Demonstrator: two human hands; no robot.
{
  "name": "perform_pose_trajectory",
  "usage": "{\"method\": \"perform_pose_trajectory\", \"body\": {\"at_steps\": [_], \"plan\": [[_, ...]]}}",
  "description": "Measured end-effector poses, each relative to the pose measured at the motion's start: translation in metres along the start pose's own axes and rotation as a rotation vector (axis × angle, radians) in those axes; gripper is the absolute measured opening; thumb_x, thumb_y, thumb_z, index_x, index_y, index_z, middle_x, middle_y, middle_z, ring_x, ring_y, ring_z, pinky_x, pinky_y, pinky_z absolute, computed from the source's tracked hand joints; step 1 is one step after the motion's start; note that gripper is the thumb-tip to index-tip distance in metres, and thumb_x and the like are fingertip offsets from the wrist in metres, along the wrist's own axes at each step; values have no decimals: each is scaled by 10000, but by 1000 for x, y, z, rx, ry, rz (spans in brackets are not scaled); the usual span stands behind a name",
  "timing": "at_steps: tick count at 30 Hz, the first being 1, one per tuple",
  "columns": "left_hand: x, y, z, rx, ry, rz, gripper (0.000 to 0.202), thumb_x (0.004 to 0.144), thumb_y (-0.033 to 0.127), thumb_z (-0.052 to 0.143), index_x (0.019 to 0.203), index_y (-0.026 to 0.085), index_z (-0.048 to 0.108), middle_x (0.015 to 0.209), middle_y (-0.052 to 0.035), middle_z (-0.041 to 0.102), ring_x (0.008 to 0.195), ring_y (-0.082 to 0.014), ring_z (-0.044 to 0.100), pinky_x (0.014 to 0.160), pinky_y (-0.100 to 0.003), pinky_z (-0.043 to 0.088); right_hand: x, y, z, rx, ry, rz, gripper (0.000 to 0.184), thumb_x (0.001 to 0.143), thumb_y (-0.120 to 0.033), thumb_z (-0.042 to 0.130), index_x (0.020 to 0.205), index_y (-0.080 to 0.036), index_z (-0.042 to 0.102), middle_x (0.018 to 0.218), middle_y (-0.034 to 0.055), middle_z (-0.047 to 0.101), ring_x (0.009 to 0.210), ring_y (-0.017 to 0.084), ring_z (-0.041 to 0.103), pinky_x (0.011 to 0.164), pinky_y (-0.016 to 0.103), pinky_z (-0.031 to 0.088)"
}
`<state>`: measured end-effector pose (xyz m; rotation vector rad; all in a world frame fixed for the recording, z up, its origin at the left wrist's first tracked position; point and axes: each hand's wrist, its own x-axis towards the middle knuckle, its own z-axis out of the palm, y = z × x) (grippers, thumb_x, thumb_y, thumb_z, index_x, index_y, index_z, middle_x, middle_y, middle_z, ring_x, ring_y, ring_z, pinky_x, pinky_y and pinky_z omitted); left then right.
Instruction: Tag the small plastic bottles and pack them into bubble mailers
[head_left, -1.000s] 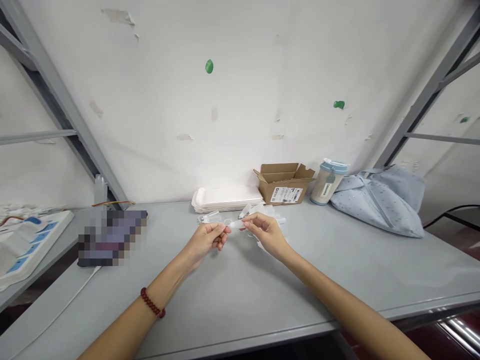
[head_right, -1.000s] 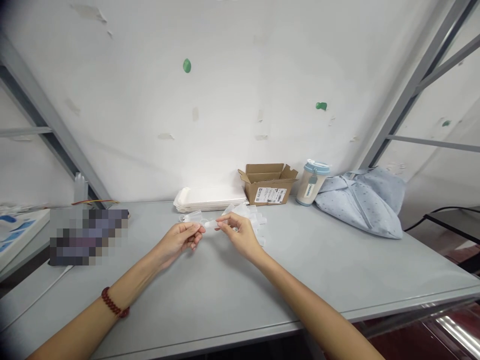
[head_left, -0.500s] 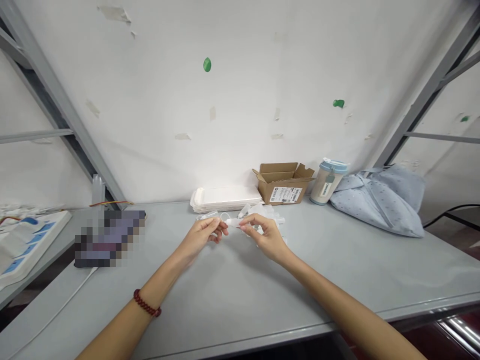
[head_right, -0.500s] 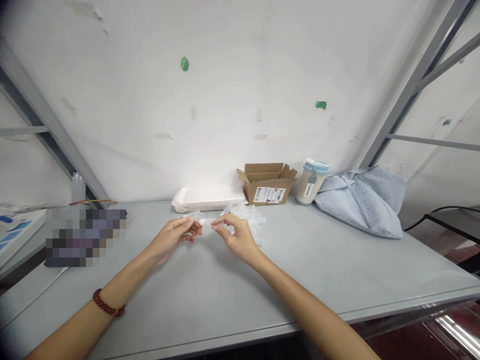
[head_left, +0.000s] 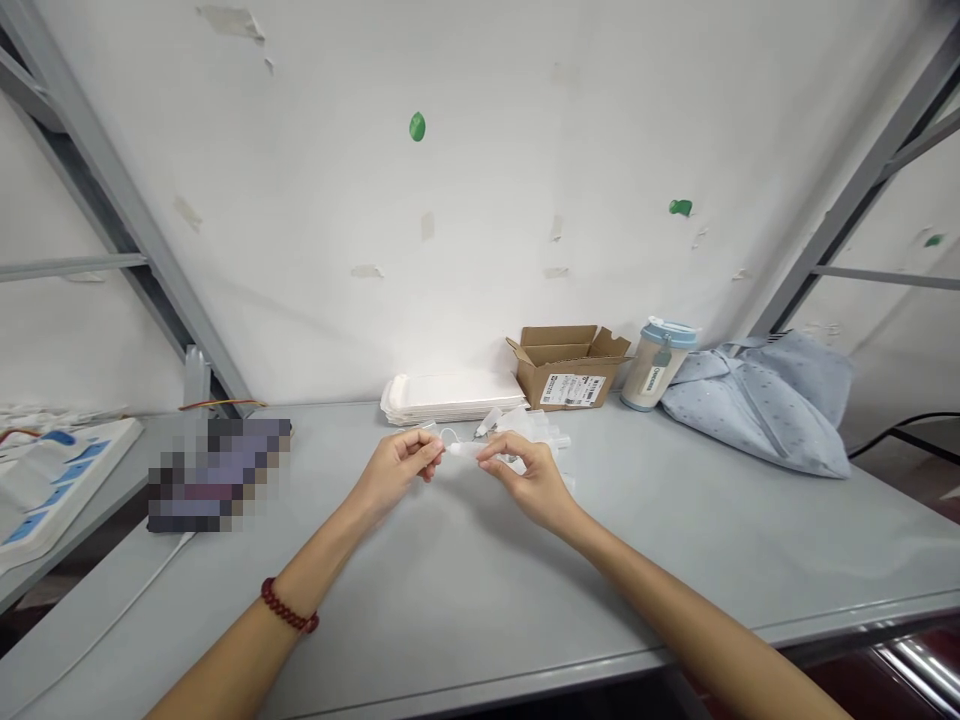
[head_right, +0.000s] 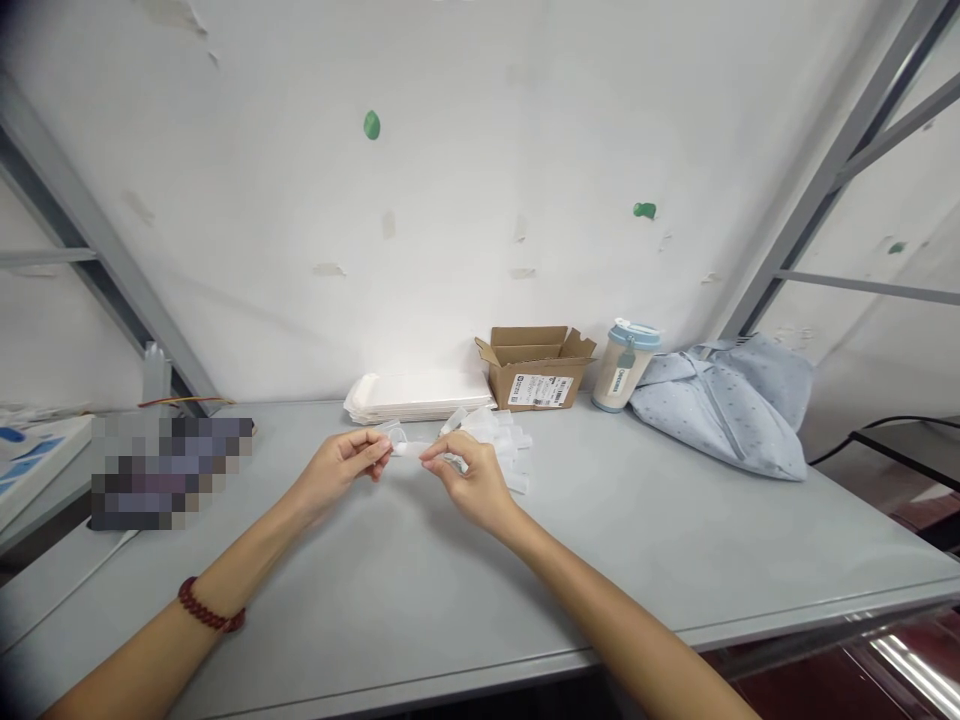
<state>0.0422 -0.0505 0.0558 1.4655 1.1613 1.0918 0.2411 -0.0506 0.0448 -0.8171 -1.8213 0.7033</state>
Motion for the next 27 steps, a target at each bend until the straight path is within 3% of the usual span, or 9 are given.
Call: {"method": "perform_pose_trajectory", "body": {"at_steps": [9, 12, 14, 17, 20, 23, 27], "plan": [[1, 1, -1, 145, -28, 36, 283, 746, 433, 568, 655, 165, 561, 626, 13, 535, 562, -105, 469, 595, -245, 394, 1, 4, 1, -34, -42, 24, 99, 791, -197, 571, 730, -205, 647, 770, 10, 686, 798, 163, 628, 747, 284, 451], [4, 8, -13, 266, -21, 67, 271, 730, 424, 574, 651, 165, 588, 622, 2, 562, 579, -117, 473, 604, -248, 391, 6, 1, -8, -166, -132, -18, 90, 786, -179, 570, 746, -209, 645, 824, 5, 698, 829, 167, 628, 810, 308, 415], [7, 11, -26, 356, 53, 90, 264, 721, 419, 575, 656, 165, 604, 627, -3, 580, 592, -124, 480, 608, -246, 384, 10, -2, -17, -245, -141, -38, 98, 788, -164, 553, 779, -204, 643, 838, 9, 700, 809, 161, 624, 812, 309, 402], [11, 9, -45, 446, 167, 93, 277, 712, 431, 560, 647, 166, 607, 626, -4, 590, 587, -129, 484, 599, -246, 371, 14, -5, -32, -326, -242, 86, 143, 796, -137, 494, 770, -192, 623, 711, -1, 685, 672, 132, 598, 628, 239, 400], [14, 0, -54, 527, 192, 65, 290, 697, 439, 543, 647, 163, 614, 637, -16, 607, 615, -152, 505, 608, -255, 367, 15, -5, -43, -507, -424, 231, 139, 776, -145, 494, 706, -181, 609, 597, -3, 644, 551, 116, 539, 525, 221, 339], [17, -10, -55, 639, 130, 21, 286, 687, 428, 516, 634, 163, 609, 628, -14, 596, 628, -166, 508, 593, -254, 348, 15, -4, -49, -653, -523, 323, 174, 767, -193, 521, 604, -166, 578, 535, 12, 606, 469, 103, 471, 478, 231, 289], [17, -18, -54, 830, -3, -56, 304, 691, 413, 484, 507, 174, 522, 506, 15, 481, 529, -138, 432, 528, -242, 282, 16, -4, -54, -666, -629, 419, 273, 752, -282, 548, 508, -167, 509, 462, 6, 567, 434, 98, 430, 464, 234, 291]]}}
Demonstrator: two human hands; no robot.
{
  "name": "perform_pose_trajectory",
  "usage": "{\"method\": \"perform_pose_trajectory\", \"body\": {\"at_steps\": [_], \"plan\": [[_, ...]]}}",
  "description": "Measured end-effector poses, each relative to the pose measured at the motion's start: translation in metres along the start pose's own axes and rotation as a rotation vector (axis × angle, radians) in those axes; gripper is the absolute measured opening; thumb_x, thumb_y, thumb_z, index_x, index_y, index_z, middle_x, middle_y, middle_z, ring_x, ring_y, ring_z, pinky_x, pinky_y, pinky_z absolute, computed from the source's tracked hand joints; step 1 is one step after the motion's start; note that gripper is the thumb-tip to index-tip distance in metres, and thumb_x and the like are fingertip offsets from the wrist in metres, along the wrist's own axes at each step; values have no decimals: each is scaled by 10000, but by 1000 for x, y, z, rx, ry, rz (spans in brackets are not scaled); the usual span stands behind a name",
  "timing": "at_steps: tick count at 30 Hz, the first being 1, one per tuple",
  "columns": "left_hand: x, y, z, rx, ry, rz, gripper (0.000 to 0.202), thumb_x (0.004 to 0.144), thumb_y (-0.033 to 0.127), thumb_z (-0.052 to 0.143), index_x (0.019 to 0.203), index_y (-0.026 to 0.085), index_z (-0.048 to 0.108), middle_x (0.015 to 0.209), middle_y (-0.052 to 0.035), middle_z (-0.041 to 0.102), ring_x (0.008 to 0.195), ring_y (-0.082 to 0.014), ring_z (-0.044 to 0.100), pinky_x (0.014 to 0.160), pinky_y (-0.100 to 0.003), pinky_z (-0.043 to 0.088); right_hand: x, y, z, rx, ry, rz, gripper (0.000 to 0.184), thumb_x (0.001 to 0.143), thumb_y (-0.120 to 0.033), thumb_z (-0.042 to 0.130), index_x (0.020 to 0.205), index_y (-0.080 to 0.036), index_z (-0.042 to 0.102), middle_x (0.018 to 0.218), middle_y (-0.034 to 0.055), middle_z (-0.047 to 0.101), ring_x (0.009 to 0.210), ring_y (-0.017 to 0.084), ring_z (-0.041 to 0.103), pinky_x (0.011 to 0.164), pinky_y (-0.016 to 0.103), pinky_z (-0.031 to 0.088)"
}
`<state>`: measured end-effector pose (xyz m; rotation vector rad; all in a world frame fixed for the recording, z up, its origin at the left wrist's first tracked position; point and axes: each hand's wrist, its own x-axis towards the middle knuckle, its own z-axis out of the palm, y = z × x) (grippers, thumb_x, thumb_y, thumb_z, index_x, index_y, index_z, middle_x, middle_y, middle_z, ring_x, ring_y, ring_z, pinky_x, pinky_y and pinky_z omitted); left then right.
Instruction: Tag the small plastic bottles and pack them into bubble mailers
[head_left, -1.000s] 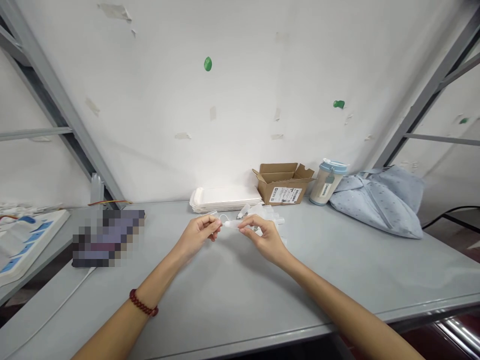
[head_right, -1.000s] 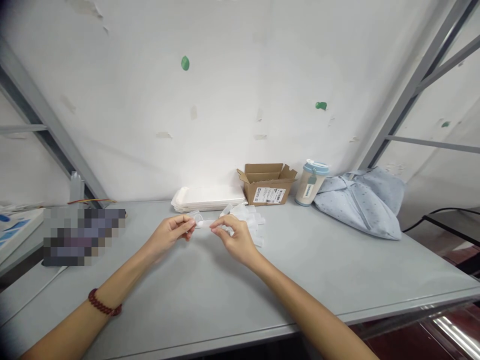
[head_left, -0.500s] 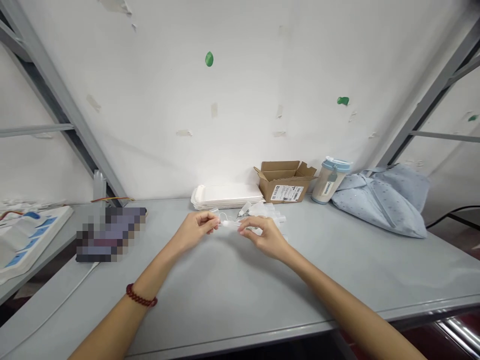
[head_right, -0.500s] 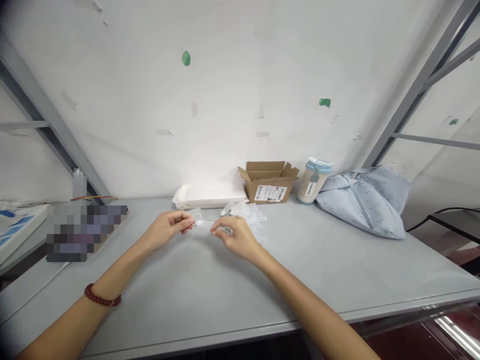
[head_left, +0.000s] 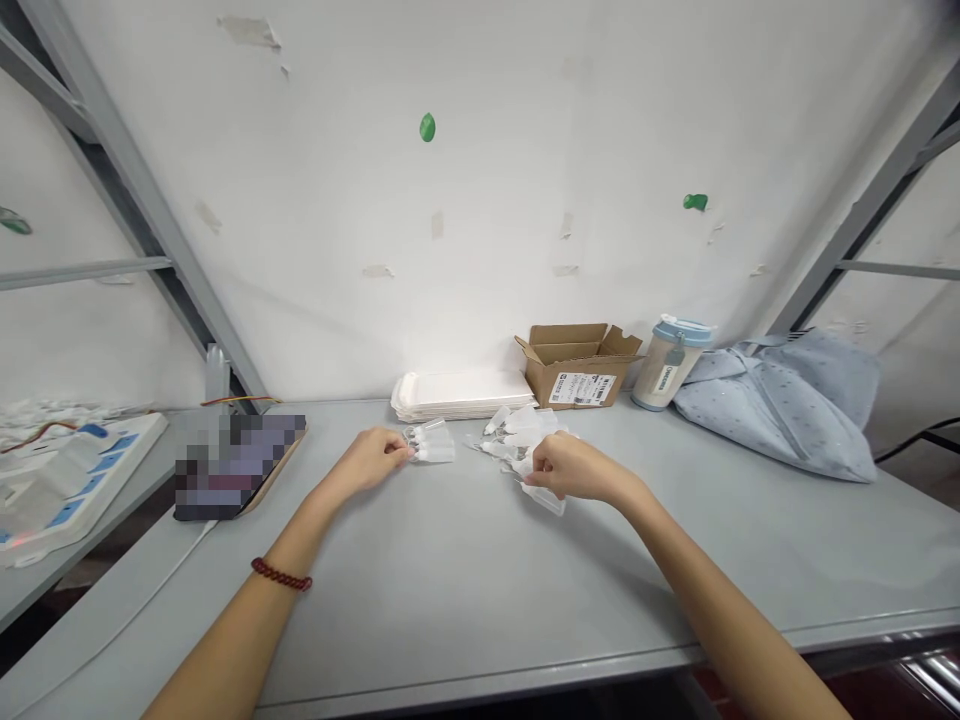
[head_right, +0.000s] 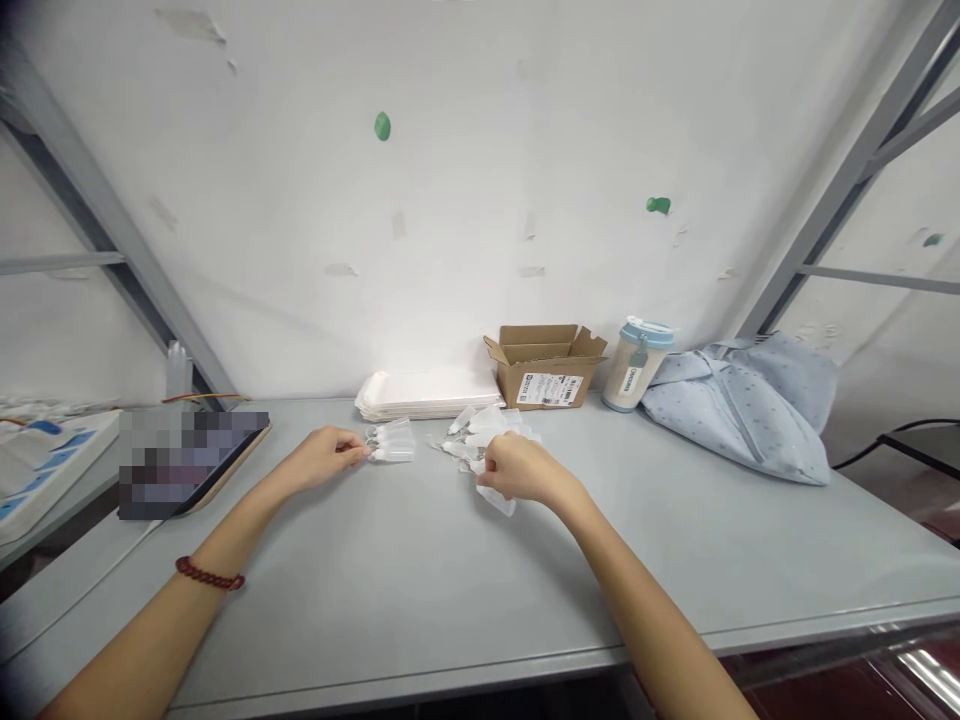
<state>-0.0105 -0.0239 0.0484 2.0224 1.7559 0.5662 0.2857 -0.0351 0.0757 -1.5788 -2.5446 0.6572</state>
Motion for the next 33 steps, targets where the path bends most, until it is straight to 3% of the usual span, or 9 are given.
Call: {"method": "perform_pose_trajectory", "body": {"at_steps": [4, 8, 13, 15, 20, 26, 30, 33], "plan": [[-2, -2, 1, 140, -10, -71, 312, 703, 411, 484, 497, 178, 513, 502, 5, 495, 503, -140, 432, 497, -244, 247, 0, 3, -2, -27, -102, 40, 294, 700, -307, 578, 458, -168, 484, 450, 4, 562, 451, 103, 438, 457, 231, 301], [-4, 0, 2, 175, 57, -105, 276, 718, 431, 492, 668, 179, 594, 658, -29, 601, 616, -185, 533, 539, -255, 320, 1, 2, 0, -32, -172, 58, 223, 668, -313, 611, 513, -170, 537, 459, -3, 560, 491, 116, 472, 463, 225, 301], [-2, 3, 13, 129, 112, 172, 280, 722, 369, 537, 928, 201, 624, 929, -68, 615, 919, -247, 535, 754, -322, 409, 1, -6, 6, -83, -195, 53, 239, 642, -375, 665, 580, -171, 558, 551, 2, 562, 522, 119, 481, 461, 221, 284], [-2, 3, 19, 144, 102, 252, 254, 732, 345, 540, 917, 202, 640, 946, -78, 604, 961, -262, 502, 801, -353, 407, 3, -7, 9, -110, -166, 34, 229, 631, -380, 681, 640, -176, 575, 648, 11, 576, 552, 119, 482, 458, 219, 272], [1, 4, 29, 194, 148, 271, 184, 756, 275, 523, 871, 177, 627, 881, -79, 592, 908, -257, 485, 780, -367, 412, 6, -3, 12, -89, -46, -23, 180, 689, -341, 627, 743, -175, 583, 767, 29, 578, 614, 122, 484, 481, 217, 274], [1, 8, 30, 175, 178, 200, 148, 754, 279, 523, 823, 180, 610, 824, -76, 603, 899, -265, 494, 723, -345, 399, 7, -3, 12, 31, 81, -96, 144, 725, -307, 550, 686, -169, 535, 620, -13, 503, 539, 99, 421, 468, 222, 245], [-5, 20, 31, 4, 166, 200, 220, 752, 331, 525, 876, 182, 628, 837, -66, 622, 861, -242, 526, 719, -325, 407, 9, -8, 16, 86, 157, -140, 145, 735, -290, 528, 653, -172, 510, 542, -46, 417, 498, 83, 347, 468, 224, 218], [-11, 34, 33, -229, 30, 209, 284, 778, 374, 502, 946, 190, 640, 915, -54, 646, 812, -202, 551, 689, -293, 411, 11, -11, 20, 87, 229, -182, 145, 730, -288, 543, 659, -168, 506, 572, -45, 429, 517, 79, 342, 485, 220, 222]]}}
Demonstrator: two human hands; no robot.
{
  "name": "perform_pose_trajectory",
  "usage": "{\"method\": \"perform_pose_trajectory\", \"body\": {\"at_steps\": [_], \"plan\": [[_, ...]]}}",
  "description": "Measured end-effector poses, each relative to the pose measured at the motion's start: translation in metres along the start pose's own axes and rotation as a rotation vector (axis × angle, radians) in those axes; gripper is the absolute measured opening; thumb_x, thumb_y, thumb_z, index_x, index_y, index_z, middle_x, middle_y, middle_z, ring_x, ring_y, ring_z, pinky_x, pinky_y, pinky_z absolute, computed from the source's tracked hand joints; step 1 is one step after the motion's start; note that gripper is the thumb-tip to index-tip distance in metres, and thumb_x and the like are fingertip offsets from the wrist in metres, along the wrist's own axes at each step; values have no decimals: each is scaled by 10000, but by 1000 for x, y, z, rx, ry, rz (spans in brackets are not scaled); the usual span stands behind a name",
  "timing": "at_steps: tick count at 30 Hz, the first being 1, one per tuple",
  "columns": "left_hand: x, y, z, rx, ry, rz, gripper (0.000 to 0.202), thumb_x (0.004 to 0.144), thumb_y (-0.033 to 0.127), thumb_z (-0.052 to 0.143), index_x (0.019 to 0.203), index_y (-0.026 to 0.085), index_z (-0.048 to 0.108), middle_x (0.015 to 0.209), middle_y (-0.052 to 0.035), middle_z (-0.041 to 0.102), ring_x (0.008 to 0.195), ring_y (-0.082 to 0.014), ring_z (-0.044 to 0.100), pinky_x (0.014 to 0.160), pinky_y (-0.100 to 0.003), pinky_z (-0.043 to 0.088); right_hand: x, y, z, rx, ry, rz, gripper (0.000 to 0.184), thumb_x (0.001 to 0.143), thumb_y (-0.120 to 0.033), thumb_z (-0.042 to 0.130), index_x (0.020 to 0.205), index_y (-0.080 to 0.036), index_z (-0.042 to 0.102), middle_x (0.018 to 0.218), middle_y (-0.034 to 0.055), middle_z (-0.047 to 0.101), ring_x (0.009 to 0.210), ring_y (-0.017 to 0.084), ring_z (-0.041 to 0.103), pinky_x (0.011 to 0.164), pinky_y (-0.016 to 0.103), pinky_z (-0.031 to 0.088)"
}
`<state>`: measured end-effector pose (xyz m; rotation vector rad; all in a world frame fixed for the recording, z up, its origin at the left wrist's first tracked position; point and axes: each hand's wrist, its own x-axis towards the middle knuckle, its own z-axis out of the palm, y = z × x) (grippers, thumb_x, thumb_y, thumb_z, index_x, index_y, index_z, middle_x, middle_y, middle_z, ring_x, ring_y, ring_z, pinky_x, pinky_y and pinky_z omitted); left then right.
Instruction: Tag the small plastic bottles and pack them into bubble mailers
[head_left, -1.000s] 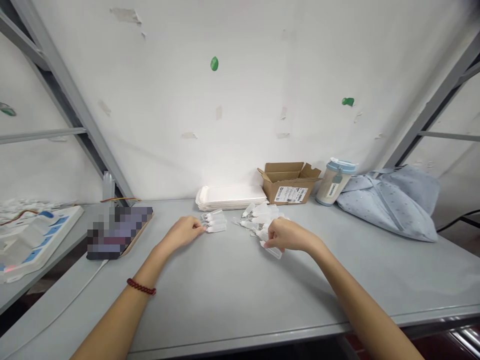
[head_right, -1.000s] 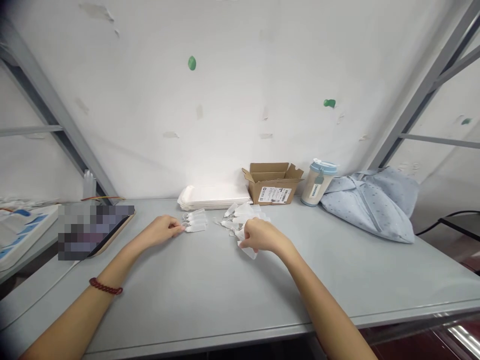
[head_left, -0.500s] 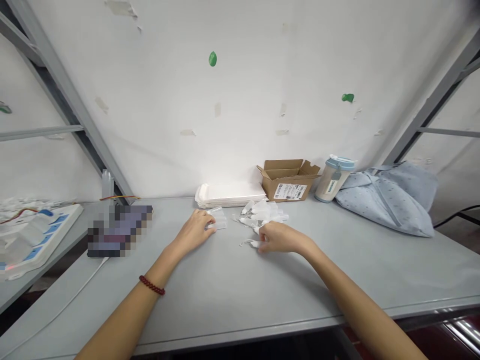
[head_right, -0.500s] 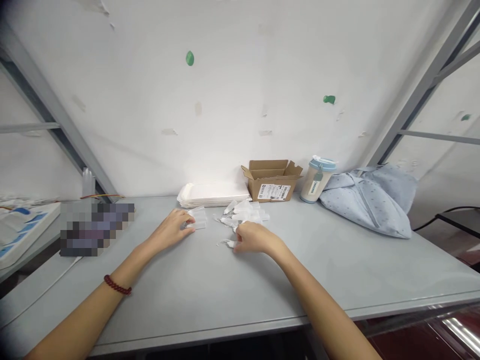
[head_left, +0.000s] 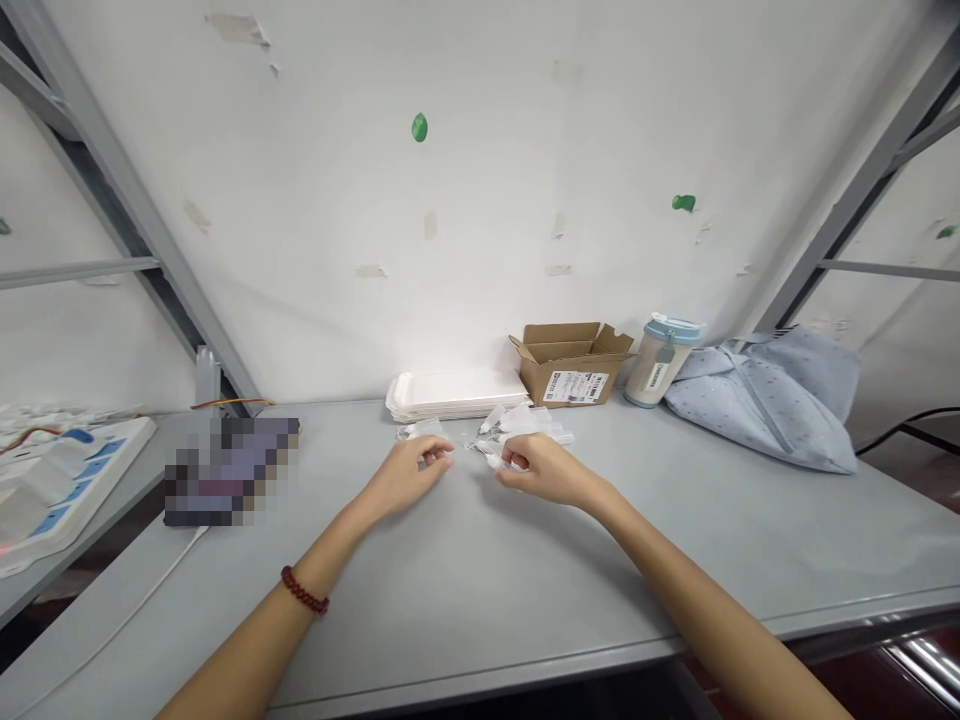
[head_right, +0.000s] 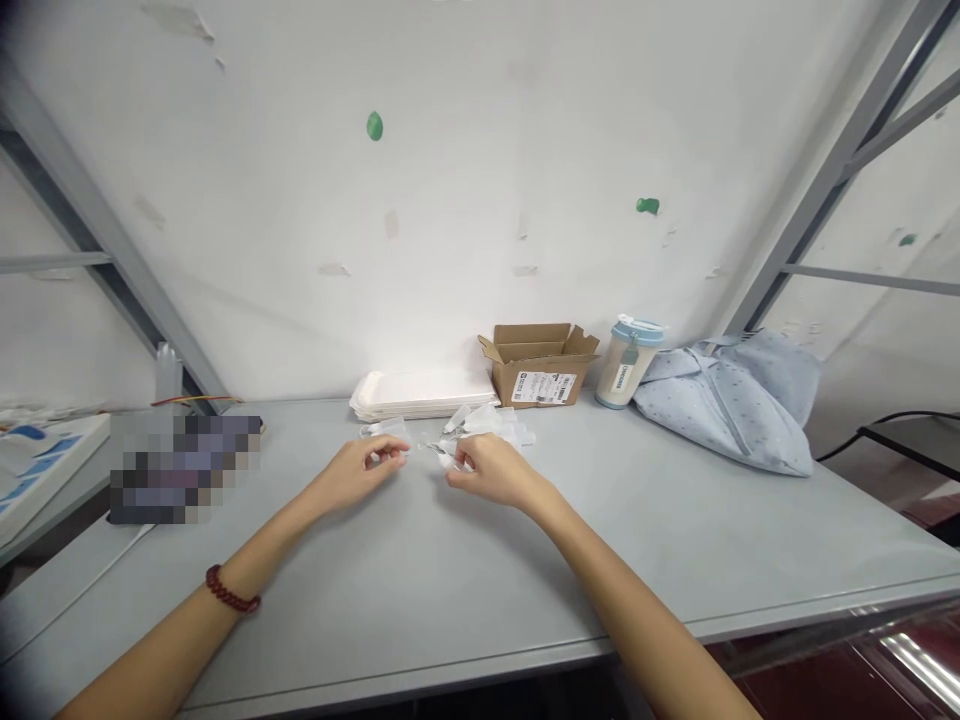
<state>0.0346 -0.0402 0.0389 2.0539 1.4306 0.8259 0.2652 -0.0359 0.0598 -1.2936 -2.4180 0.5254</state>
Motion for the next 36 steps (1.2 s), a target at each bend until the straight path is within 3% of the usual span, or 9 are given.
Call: {"method": "perform_pose_trajectory", "body": {"at_steps": [3, 9, 17, 36], "plan": [[-1, 12, 6, -186, -115, -34, 318, 808, 429, 460, 839, 184, 661, 867, -47, 650, 785, -185, 555, 656, -272, 402, 1, -2, 3, -14, 38, -37, 134, 730, -280, 556, 679, -162, 518, 621, -32, 460, 554, 83, 367, 512, 216, 243], [-1, 17, 8, -464, -57, -187, 315, 736, 456, 560, 763, 157, 657, 707, -19, 592, 617, -120, 480, 536, -234, 350, 0, -5, 6, -16, 67, -99, 110, 730, -257, 582, 703, -156, 546, 691, -6, 503, 626, 102, 418, 557, 217, 284], [-3, 16, 8, -709, -97, -272, 315, 692, 435, 631, 784, 140, 689, 726, -35, 560, 636, -117, 457, 528, -229, 349, 0, -10, 12, 17, 44, -147, 95, 743, -244, 573, 715, -156, 554, 705, 11, 536, 641, 117, 452, 585, 229, 325], [-4, 16, 10, -806, -166, -325, 289, 712, 414, 633, 751, 128, 647, 697, -35, 536, 597, -108, 450, 524, -232, 354, 0, -11, 16, 41, 26, -179, 127, 741, -239, 569, 659, -157, 517, 626, -14, 510, 570, 89, 420, 544, 213, 295]]}}
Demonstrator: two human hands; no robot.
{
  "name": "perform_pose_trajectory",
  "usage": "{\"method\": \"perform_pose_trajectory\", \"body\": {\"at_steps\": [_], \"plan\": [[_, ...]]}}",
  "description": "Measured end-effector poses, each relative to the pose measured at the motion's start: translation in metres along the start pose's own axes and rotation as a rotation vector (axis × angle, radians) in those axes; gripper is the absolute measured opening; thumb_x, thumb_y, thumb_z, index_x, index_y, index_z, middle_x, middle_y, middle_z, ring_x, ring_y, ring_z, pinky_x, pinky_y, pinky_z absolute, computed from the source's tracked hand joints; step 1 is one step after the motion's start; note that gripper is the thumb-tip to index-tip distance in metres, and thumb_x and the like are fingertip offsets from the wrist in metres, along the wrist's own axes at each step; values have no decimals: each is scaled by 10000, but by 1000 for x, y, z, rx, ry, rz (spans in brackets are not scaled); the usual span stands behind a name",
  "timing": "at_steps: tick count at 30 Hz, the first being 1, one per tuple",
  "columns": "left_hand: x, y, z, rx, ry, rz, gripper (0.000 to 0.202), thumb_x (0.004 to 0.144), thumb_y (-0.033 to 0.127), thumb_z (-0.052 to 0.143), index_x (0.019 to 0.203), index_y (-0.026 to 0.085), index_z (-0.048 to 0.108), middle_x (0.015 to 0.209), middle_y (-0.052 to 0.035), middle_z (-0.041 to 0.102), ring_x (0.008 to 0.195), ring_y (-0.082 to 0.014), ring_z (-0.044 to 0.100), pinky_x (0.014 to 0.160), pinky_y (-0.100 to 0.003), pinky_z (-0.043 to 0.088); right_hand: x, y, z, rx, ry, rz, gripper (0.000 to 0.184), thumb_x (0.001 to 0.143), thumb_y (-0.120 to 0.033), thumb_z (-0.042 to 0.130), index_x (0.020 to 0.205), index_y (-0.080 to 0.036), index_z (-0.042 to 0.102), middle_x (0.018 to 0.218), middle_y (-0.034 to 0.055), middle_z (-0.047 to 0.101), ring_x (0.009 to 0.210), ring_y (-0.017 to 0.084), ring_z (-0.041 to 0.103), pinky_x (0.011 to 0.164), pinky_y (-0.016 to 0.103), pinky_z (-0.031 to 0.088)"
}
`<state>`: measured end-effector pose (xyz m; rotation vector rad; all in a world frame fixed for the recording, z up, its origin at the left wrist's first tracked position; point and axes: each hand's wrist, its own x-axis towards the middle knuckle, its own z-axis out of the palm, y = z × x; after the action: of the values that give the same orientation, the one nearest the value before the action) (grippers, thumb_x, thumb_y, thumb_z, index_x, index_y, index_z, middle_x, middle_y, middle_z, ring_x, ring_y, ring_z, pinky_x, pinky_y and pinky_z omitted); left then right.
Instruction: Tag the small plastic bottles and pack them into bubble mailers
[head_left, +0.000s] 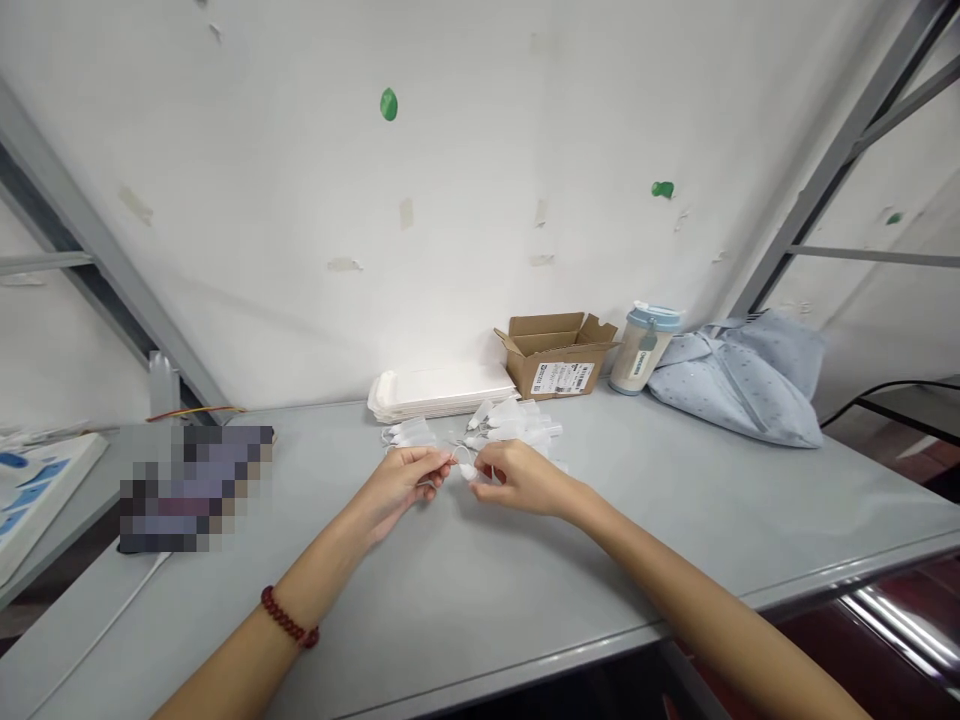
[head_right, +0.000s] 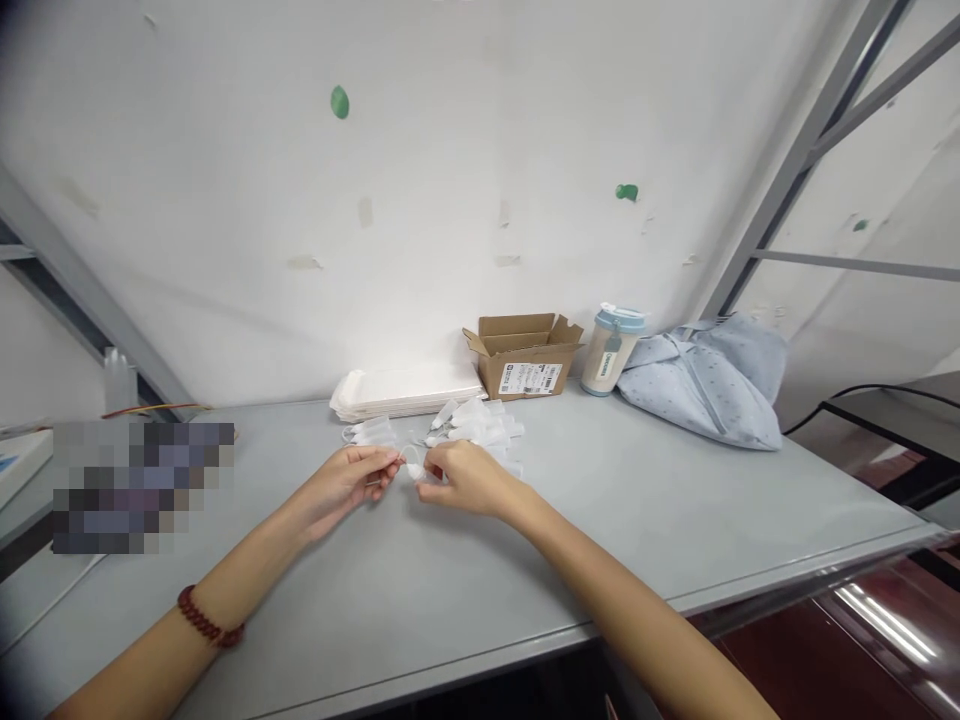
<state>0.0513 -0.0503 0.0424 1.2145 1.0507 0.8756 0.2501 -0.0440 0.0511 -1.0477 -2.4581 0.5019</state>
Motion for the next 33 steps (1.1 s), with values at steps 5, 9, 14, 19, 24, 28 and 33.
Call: {"method": "perform_pose_trajectory", "body": {"at_steps": [5, 9, 14, 19, 24, 28, 33], "plan": [[0, 0, 0, -35, -5, -12, 275, 702, 401, 648, 734, 128, 654, 691, -31, 542, 589, -102, 451, 519, -229, 351, -1, -2, -1, -1, -16, 45, 104, 739, -241, 569, 681, -160, 538, 577, -26, 497, 527, 83, 412, 515, 210, 279], [0, -1, 1, -66, -7, -31, 247, 701, 373, 660, 727, 128, 670, 679, -22, 544, 588, -96, 452, 520, -227, 353, -1, -1, 0, -13, -25, 34, 109, 745, -243, 566, 684, -158, 538, 590, -22, 508, 525, 80, 410, 516, 210, 273], [1, -1, 0, -106, 8, -55, 245, 696, 363, 679, 739, 122, 681, 665, -12, 538, 588, -85, 452, 527, -220, 354, -1, -2, 0, -13, -26, 21, 127, 759, -235, 558, 666, -160, 513, 579, -26, 490, 518, 80, 400, 511, 209, 262], [1, 0, 0, -117, 2, -56, 240, 688, 361, 688, 708, 123, 672, 658, -7, 535, 584, -83, 448, 526, -223, 350, -1, -5, -2, -18, -31, 42, 132, 756, -217, 558, 655, -160, 494, 576, -29, 481, 523, 79, 397, 513, 212, 254], [0, -1, 1, -104, 7, -60, 247, 690, 366, 684, 711, 121, 665, 667, -10, 528, 588, -88, 445, 528, -224, 345, -1, -4, -1, -18, -27, 12, 173, 763, -219, 553, 629, -166, 457, 551, -45, 435, 507, 71, 355, 510, 212, 243], [-1, 0, 2, -64, 19, -49, 250, 697, 378, 670, 708, 129, 663, 673, -11, 528, 595, -93, 444, 534, -226, 344, -2, -3, 0, -16, -24, 1, 206, 767, -221, 555, 610, -166, 435, 550, -50, 413, 500, 66, 328, 506, 210, 231], [0, -1, 5, 14, 87, -8, 259, 684, 390, 671, 721, 134, 684, 682, -12, 531, 608, -98, 440, 538, -230, 349, -2, -5, -1, -61, -8, -20, 274, 773, -181, 532, 559, -175, 361, 497, -72, 298, 467, 60, 253, 488, 218, 194]]}}
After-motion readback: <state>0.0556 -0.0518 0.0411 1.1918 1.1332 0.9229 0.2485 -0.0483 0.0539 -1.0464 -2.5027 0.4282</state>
